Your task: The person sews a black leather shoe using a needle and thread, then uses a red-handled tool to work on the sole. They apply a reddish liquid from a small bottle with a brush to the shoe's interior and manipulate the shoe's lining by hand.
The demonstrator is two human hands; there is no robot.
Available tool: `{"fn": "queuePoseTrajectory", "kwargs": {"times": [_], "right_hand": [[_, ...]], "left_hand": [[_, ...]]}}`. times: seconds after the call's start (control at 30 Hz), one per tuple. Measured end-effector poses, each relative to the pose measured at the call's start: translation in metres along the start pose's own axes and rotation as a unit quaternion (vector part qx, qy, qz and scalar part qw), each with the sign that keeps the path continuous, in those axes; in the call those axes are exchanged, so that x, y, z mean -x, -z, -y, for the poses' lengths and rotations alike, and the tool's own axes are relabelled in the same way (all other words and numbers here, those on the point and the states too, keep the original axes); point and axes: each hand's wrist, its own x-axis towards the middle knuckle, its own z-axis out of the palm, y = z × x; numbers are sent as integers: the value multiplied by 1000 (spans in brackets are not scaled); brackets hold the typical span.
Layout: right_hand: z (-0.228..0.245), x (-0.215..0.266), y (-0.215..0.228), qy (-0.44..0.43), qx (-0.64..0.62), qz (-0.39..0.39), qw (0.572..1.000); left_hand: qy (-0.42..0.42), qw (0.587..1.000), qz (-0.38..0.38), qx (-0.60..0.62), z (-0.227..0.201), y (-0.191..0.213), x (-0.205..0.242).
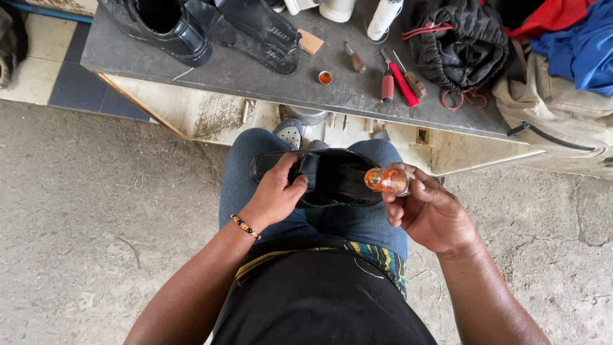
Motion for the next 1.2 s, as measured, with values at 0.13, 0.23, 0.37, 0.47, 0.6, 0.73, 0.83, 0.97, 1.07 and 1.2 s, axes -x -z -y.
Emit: {"fn": "queuePoseTrajectory", "kwargs": {"times": [0.13,0.23,0.37,0.47,0.6,0.73,0.83,0.97,1.07,1.2], "right_hand": [[0,0,2,12,13,6,1000],[0,-2,4,27,26,6,999],[-1,-5,9,43,37,10,998],[-4,-3,13,50,39,9,998],[-7,-1,15,53,31,15,998],[-7,1,15,56,36,13,998],[-2,-6,16,65,37,16,997],[15,-18,4,57,25,3,998],[23,-30,3,42,8,-7,999],[28,-45,8,53,-5,-23,998]], "left_hand": [[4,1000,-15,-10,4,-4,-4],[12,999,-35,-40,11,-8,-9],[29,998,-46,-8,5,-7,-16],[41,999,-34,4,10,-7,-17],[50,998,-22,23,2,-6,-14],[48,998,-21,25,-23,4,-15],[3,1000,6,-6,-55,19,-26],[7,995,9,-102,-78,46,-63],[9,985,-12,-172,-50,69,-111],[-6,969,-85,-232,-9,87,-173]]}}
